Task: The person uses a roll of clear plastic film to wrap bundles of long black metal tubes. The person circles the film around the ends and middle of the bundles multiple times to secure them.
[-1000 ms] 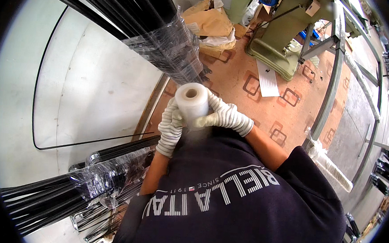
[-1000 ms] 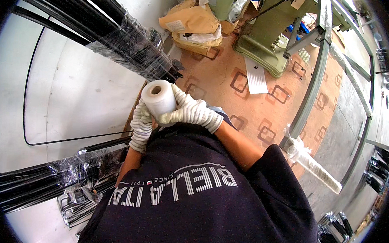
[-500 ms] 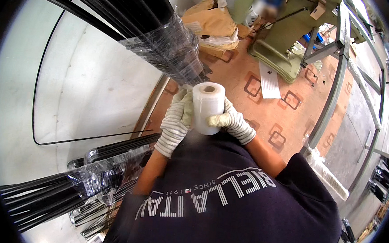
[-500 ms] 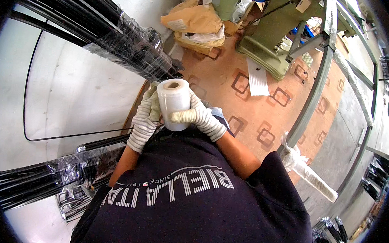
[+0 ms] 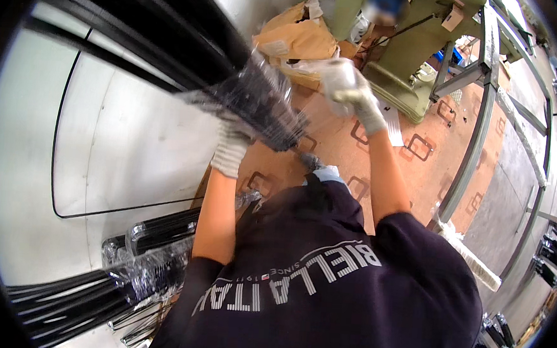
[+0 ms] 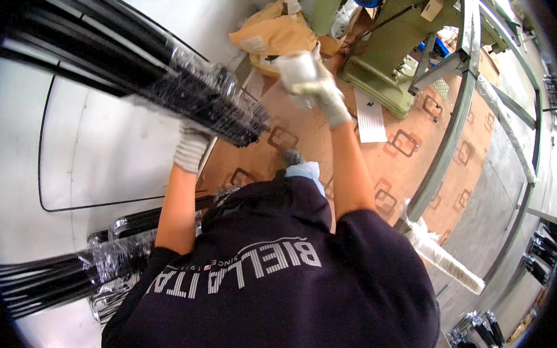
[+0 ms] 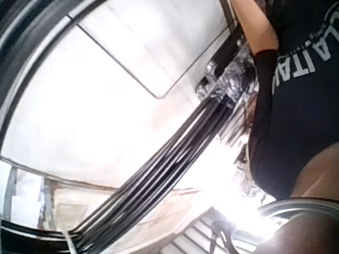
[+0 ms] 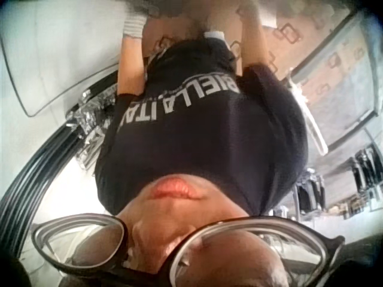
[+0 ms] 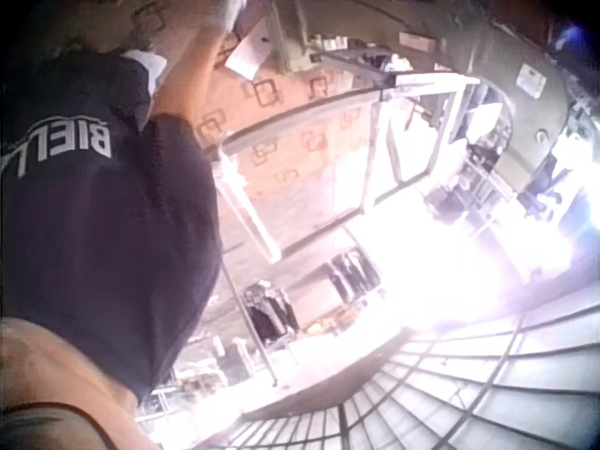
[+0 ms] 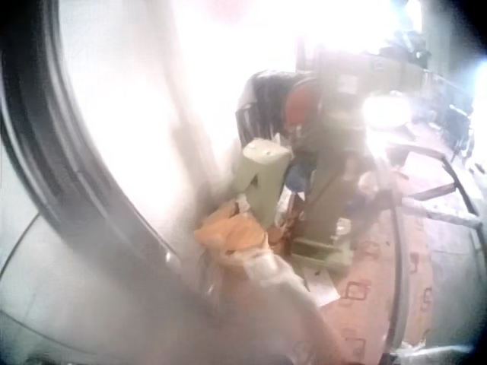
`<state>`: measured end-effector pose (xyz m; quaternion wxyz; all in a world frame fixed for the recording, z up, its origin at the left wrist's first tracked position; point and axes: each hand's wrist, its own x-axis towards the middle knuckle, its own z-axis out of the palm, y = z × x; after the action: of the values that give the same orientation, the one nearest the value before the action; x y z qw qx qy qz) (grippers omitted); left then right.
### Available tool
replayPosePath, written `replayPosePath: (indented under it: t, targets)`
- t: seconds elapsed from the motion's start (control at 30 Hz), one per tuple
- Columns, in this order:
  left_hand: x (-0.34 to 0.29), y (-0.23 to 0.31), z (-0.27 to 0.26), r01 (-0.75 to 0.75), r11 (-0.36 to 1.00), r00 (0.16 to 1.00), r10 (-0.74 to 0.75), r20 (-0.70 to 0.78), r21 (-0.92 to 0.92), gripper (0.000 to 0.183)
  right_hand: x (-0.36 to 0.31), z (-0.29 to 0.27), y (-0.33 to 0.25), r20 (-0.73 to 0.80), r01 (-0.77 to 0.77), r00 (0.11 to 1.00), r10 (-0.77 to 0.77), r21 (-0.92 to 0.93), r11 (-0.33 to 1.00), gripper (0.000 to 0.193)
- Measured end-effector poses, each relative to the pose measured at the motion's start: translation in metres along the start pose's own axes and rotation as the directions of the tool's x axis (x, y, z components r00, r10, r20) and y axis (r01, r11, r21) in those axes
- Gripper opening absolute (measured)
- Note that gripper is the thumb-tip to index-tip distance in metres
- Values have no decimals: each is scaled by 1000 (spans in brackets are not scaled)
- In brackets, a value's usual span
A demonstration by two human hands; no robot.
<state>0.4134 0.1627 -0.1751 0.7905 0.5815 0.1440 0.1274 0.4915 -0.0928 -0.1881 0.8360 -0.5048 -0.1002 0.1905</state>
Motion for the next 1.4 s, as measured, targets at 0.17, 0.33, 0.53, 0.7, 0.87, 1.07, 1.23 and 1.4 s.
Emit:
replayPosePath:
  t: [0.17, 0.33, 0.53, 0.7, 0.87, 1.07, 1.23, 1.4]
  targets:
    - [-37, -1, -23, -39, 979, 996, 55, -75, 200, 37, 89, 84, 25, 520, -164, 762, 386, -423, 891, 68]
    - [-72, -3, -40, -48, 932, 977, 119, -180, 358, 35, 89, 122, 90, 609, 66, 752, 254, -452, 889, 58]
    - [-87, 9, -66, -32, 899, 941, 175, -290, 438, 34, 107, 140, 130, 683, 50, 527, 506, -620, 783, 36]
    - [-52, -24, -106, 38, 992, 990, -53, -134, -118, 38, 126, 161, 127, 698, -90, 573, 429, -467, 880, 30]
    - [-48, -79, -88, -194, 974, 928, 144, -342, -116, 54, 114, 177, 124, 700, -235, 585, 410, -337, 912, 24]
    - [-76, 3, -57, 54, 983, 928, 16, -371, 177, 67, 93, 161, 76, 510, -188, 780, 364, -365, 912, 18]
    - [-140, -13, -64, -325, 544, 932, 323, 165, 773, 48, 40, 146, 21, -74, -145, 989, 128, -339, 930, 14]
    - [-150, -24, -73, -90, 855, 989, 16, 148, 510, 35, -67, 78, 70, 111, -199, 967, 229, -229, 953, 18]
